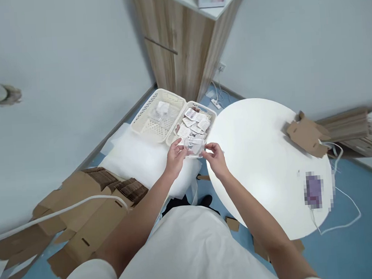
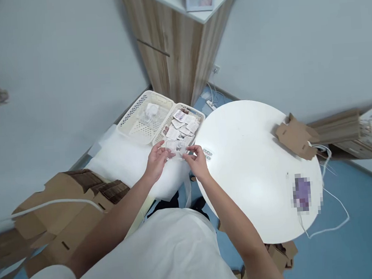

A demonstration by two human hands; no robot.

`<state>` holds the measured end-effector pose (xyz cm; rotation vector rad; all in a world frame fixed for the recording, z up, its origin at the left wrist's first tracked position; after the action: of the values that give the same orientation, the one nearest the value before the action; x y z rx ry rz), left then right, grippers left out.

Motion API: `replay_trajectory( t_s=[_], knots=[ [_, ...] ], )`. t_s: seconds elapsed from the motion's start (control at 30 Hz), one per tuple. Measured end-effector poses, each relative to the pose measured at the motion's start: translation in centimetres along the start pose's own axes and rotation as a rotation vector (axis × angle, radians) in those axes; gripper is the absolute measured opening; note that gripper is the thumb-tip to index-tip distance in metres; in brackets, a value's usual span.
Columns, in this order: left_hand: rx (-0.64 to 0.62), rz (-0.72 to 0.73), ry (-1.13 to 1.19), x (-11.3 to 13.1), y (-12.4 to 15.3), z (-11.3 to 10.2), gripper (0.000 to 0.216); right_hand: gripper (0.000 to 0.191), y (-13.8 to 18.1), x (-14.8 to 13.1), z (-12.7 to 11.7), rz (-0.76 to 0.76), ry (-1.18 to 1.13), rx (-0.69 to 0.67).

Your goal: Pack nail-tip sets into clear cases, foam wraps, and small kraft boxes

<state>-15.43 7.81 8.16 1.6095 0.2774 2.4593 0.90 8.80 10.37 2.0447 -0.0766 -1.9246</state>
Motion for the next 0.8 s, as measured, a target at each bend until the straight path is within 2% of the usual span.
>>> replay_trajectory(
  t_s=[0.17,0.27,0.37,0.5,0.6,0.67,0.8],
  knots=[
    [-0.21,-0.095,-0.078,-2.7,4.9,8.2,0.05,0.045,9.1,1.4,-6.3,0.008,-0.183,0.054],
    [-0.318,-0.162,-0.141,-5.3,7.3,12.8,0.049,0.04,13.8,2.6,-9.6,0.019,-0.236,0.094],
    [-0.428,-0.177,-0.245,-7.5,9.3,16.4,0.052,0.036,17.8,4.2,-12.9,0.049,-0.269,0.167],
    [-0.616,-0.081,-0.576,-8.9,11.7,20.1,0.085,0.032,21.9,6.5,-16.7,0.066,-0.343,0.256],
    [-0.735,0.009,-0.801,-9.7,13.3,22.6,0.107,0.03,24.3,7.6,-18.4,0.075,-0.379,0.269],
    [-0.771,0.024,-0.846,-10.4,14.0,24.0,0.106,0.03,25.6,8.0,-19.0,0.079,-0.391,0.267],
    [-0.805,0.016,-0.866,-11.7,14.9,25.9,0.086,0.029,27.3,8.5,-19.4,0.072,-0.4,0.267]
  ],
)
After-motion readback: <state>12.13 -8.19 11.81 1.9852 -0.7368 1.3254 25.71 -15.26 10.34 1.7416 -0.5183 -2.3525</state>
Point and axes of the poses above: each hand's wrist, its own y-axis away from the middle knuckle, its own z-axis out of the palm, x = y × z, the point moved 8 cm from there along -y, towards the middle knuckle, and after that the axes turned 10 degrees about -x, right-handed, at the moved point
